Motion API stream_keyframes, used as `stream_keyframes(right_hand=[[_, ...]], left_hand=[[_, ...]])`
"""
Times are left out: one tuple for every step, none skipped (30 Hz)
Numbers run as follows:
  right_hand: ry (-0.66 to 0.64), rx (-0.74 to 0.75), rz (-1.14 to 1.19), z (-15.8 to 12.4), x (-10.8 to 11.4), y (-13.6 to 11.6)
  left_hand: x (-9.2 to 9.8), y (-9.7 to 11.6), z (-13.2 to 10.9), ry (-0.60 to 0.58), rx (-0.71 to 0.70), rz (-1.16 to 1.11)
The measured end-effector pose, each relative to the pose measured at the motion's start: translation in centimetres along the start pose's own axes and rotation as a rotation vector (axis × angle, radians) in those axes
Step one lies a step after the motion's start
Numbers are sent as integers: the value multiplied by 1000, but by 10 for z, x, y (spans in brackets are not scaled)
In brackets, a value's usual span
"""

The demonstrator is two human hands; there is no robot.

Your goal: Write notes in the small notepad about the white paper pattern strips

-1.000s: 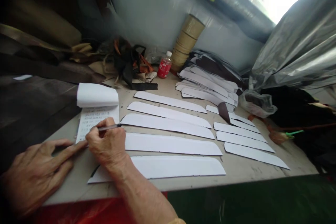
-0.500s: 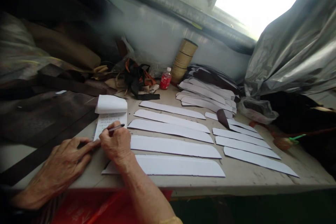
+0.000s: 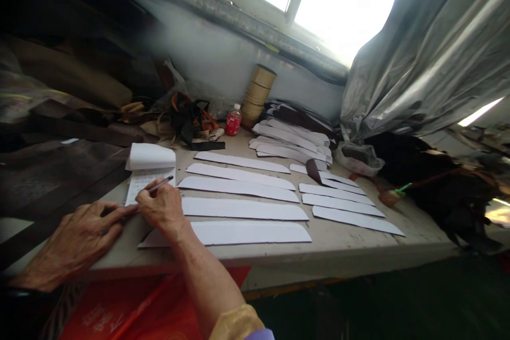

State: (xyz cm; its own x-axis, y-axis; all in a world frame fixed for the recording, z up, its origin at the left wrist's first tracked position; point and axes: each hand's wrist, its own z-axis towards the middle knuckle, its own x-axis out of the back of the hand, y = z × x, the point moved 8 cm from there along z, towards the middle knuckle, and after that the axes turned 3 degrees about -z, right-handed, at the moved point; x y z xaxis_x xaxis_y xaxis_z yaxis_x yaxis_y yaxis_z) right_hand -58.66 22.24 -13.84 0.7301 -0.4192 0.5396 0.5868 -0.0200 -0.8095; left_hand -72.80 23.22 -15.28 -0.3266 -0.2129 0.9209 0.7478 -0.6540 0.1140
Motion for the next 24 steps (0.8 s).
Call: stream_keyframes(right_hand=[[14, 9, -8, -1, 0, 0], [26, 19, -15, -3, 0, 1], [35, 29, -21, -4, 0, 1], [43, 37, -28, -5, -1, 1], [49, 45, -35, -5, -1, 1], [53, 53, -43, -6, -2, 1], [55, 61, -50, -7, -3, 2], [55, 69, -57, -8, -4, 2], [52, 76, -64, -9, -5, 2], [48, 83, -69, -10, -7, 3], [42, 89, -73, -11, -8, 3], [36, 92, -77, -12, -9, 4], [31, 95, -80, -12, -9, 4], [28, 96, -83, -13, -10, 4], [26, 95, -85, -13, -10, 5], [26, 94, -88, -13, -10, 5], [26, 93, -91, -13, -10, 5], [27, 91, -93, -13, -10, 5], [28, 89, -94, -13, -10, 5], [29, 88, -96, -13, -10, 5], [31, 86, -97, -13, -10, 5], [34, 86, -97, -14, -10, 5], [37, 86, -95, -14, -10, 6], [39, 88, -91, -14, -10, 6]], left_hand=[[1, 1, 0, -6, -7, -3], [2, 2, 0, -10, -13, -5], [3, 3, 0, -11, -14, -6], [4, 4, 0, -10, -13, -7], [5, 4, 0, -7, -12, -8], [5, 4, -1, -8, -16, -12], [4, 4, -1, -10, -21, -17], [3, 4, -1, -11, -24, -24], [1, 3, -2, -16, -28, -32], [-1, 2, -2, -20, -29, -41], [-3, 1, -2, -24, -26, -51], [-5, -1, -2, -28, -22, -60], [-7, -2, -2, -31, -20, -71], [-8, -3, -2, -35, -19, -80], [-9, -4, -2, -37, -19, -89], [-9, -4, -2, -37, -17, -96], [-9, -4, -2, -35, -15, -101], [-9, -4, -2, -33, -14, -105], [-8, -3, -2, -29, -13, -106], [-7, -3, -2, -24, -13, -106], [-5, -1, -3, -19, -16, -105], [-4, 0, -3, -14, -20, -103], [-2, 1, -4, -9, -25, -99], [0, 3, -4, -5, -30, -94]])
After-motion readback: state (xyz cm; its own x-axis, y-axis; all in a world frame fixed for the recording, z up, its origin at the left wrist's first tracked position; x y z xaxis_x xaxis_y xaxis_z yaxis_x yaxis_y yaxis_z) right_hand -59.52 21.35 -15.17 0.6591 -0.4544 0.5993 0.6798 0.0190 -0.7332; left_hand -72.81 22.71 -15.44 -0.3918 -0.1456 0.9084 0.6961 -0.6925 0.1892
